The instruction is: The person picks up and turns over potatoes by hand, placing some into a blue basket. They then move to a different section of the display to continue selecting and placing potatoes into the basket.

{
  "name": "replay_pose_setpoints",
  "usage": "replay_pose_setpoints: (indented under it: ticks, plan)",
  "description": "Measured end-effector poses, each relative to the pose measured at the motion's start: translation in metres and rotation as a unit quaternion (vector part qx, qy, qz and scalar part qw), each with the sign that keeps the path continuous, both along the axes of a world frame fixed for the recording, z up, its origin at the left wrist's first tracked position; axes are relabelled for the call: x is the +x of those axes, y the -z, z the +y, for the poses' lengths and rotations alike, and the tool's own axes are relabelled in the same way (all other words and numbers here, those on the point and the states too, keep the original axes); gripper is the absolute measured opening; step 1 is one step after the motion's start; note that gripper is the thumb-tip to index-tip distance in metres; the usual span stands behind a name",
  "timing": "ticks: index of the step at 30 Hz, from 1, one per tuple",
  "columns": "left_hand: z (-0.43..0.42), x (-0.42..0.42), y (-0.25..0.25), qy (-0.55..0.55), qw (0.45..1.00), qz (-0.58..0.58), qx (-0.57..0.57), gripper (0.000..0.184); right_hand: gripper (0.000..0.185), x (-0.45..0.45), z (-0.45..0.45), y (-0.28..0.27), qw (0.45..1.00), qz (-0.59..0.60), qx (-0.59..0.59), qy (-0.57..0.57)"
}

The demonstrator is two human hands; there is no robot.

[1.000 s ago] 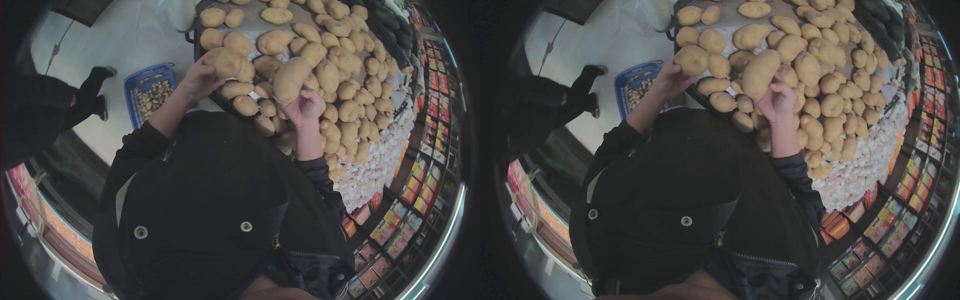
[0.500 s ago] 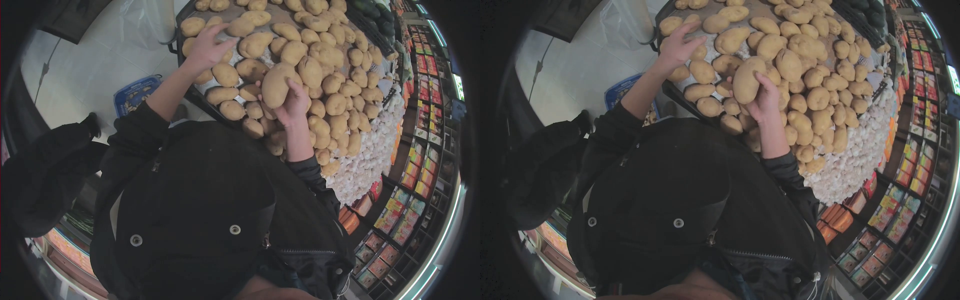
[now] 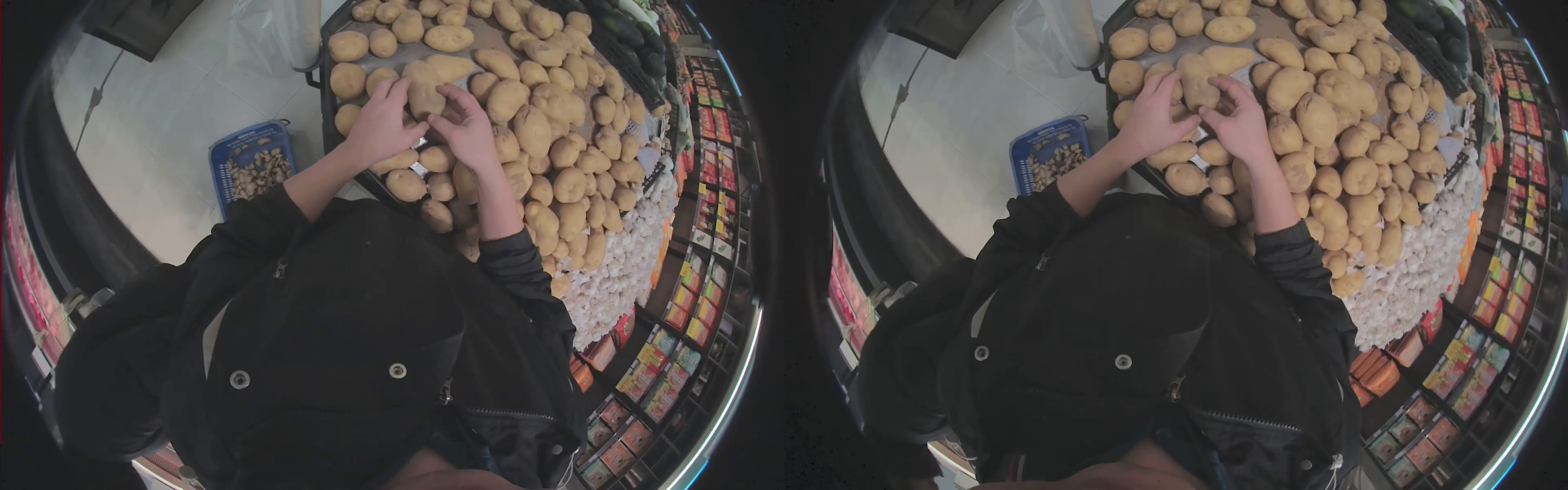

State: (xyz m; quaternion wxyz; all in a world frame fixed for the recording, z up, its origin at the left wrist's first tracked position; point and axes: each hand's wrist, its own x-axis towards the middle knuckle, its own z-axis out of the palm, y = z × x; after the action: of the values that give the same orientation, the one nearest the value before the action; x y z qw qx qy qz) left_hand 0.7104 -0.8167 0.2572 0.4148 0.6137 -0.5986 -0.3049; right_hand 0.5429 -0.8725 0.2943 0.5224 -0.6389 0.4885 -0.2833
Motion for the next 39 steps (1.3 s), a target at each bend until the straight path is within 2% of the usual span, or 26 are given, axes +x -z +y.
replay_pose_setpoints:
  ticks: [3, 6, 9, 12, 15, 18, 22, 24, 27, 30, 33, 36, 39]
  plan:
    - [-0.007, 0.002, 0.009, -0.017, 0.989, -0.123, -0.08, 0.061, 0.042, 0.006, -0.006, 0.016, 0.998, 0.032, -0.054, -0.003]
    - [-0.026, 0.007, 0.009, -0.067, 0.969, -0.23, -0.066, 0.06, 0.039, 0.01, -0.026, 0.03, 0.977, 0.128, -0.165, 0.03]
    - [-0.048, 0.032, 0.015, -0.099, 0.971, -0.215, -0.03, 0.051, 0.041, 0.006, -0.034, 0.034, 0.952, 0.178, -0.238, 0.071]
    - [-0.054, 0.059, 0.018, -0.093, 0.98, -0.168, -0.045, 0.053, 0.033, -0.013, -0.018, 0.006, 0.937, 0.18, -0.286, 0.089]
    - [-0.049, 0.077, 0.015, -0.097, 0.984, -0.146, 0.021, 0.06, 0.023, -0.041, 0.003, -0.015, 0.923, 0.191, -0.326, 0.073]
    - [-0.05, 0.085, 0.024, -0.104, 0.983, -0.132, 0.066, 0.06, 0.022, -0.069, 0.028, -0.025, 0.91, 0.213, -0.349, 0.072]
    - [-0.071, 0.088, 0.028, -0.105, 0.979, -0.103, 0.142, 0.067, 0.025, -0.095, 0.054, -0.023, 0.896, 0.251, -0.359, 0.076]
    - [-0.089, 0.09, 0.026, -0.095, 0.975, -0.103, 0.174, 0.077, 0.025, -0.099, 0.067, -0.016, 0.885, 0.274, -0.368, 0.072]
    - [-0.119, 0.091, 0.041, -0.033, 0.975, -0.063, 0.209, 0.088, 0.038, -0.093, 0.086, -0.002, 0.855, 0.357, -0.376, 0.019]
    - [-0.112, 0.078, 0.025, -0.07, 0.988, -0.06, 0.123, 0.075, 0.054, -0.085, 0.098, 0.014, 0.807, 0.457, -0.372, -0.023]
    - [-0.103, 0.072, -0.003, -0.065, 0.991, -0.115, 0.023, 0.052, 0.056, -0.083, 0.099, 0.016, 0.794, 0.483, -0.366, -0.043]
    - [-0.099, 0.08, 0.0, -0.019, 0.974, -0.22, -0.043, 0.051, 0.054, -0.089, 0.103, 0.015, 0.799, 0.466, -0.375, -0.056]
    - [-0.097, 0.097, 0.011, 0.006, 0.977, -0.205, -0.052, 0.061, 0.053, -0.092, 0.108, 0.01, 0.767, 0.5, -0.402, -0.011]
